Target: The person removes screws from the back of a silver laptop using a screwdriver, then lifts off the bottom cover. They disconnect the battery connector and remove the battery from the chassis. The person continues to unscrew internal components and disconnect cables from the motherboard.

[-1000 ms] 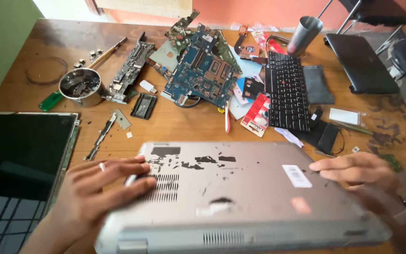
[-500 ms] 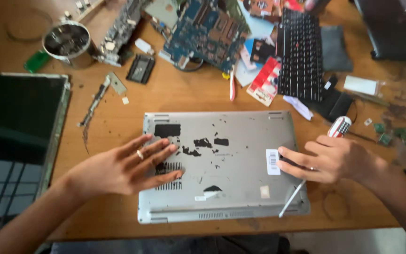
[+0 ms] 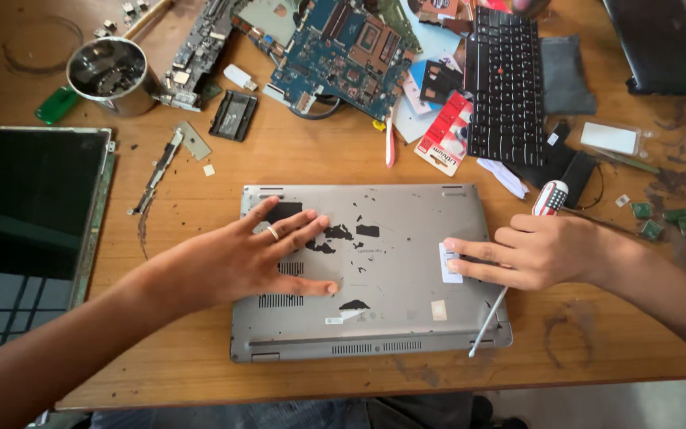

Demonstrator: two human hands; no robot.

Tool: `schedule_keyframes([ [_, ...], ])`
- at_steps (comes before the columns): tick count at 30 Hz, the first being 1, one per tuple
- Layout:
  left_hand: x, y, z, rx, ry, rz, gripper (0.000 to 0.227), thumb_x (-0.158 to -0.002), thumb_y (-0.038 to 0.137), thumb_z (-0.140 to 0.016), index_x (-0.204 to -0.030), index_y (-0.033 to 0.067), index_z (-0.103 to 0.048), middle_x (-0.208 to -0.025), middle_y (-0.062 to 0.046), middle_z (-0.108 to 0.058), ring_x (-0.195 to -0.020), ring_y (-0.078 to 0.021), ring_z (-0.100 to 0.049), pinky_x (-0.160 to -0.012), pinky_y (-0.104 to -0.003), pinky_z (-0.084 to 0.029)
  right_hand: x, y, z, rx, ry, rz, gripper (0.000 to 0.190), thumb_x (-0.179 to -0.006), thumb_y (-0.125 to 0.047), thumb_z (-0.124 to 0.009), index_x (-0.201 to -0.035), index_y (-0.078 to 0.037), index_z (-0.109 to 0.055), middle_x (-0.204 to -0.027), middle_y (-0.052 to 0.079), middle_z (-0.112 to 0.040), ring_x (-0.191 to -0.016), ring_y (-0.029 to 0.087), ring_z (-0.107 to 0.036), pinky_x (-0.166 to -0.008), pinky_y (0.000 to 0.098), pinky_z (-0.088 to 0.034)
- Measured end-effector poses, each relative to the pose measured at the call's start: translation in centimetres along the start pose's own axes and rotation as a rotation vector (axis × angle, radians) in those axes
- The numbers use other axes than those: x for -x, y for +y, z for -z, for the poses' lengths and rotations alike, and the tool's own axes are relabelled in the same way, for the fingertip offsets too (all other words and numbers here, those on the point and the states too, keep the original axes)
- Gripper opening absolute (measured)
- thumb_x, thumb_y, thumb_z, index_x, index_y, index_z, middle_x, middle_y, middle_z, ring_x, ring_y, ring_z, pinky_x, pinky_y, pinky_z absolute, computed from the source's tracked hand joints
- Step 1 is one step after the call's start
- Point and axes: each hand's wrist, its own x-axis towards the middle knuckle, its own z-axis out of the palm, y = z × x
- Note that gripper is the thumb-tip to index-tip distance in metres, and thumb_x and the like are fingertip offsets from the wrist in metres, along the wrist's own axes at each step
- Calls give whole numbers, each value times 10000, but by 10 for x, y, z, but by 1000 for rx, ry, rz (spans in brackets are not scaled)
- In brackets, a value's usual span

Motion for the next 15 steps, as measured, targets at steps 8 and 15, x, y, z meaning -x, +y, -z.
schedule_keyframes([
  [8, -6, 0, 4, -77, -195, -26, 992, -902, 167, -523, -1571, 466, 146, -1689, -226, -13, -1521, -373, -195, -1132, -591, -291, -3, -3, 0, -55, -42, -51, 477, -795, -40, -609, -1260, -109, -690, -1388, 19, -659, -528, 73, -464, -497, 241, -389],
  [15, -8, -3, 10, -57, -183, -38, 1017, -919, 110, -528, -1575, 461, 166, -1678, -247, 6, -1525, -392, -169, -1151, -586, -276, -4, -2, 4, -40, -106, -24, 504, -790, -55, -604, -1289, -85, -672, -1433, 38, -614, -530, 62, -478, -502, 239, -397],
])
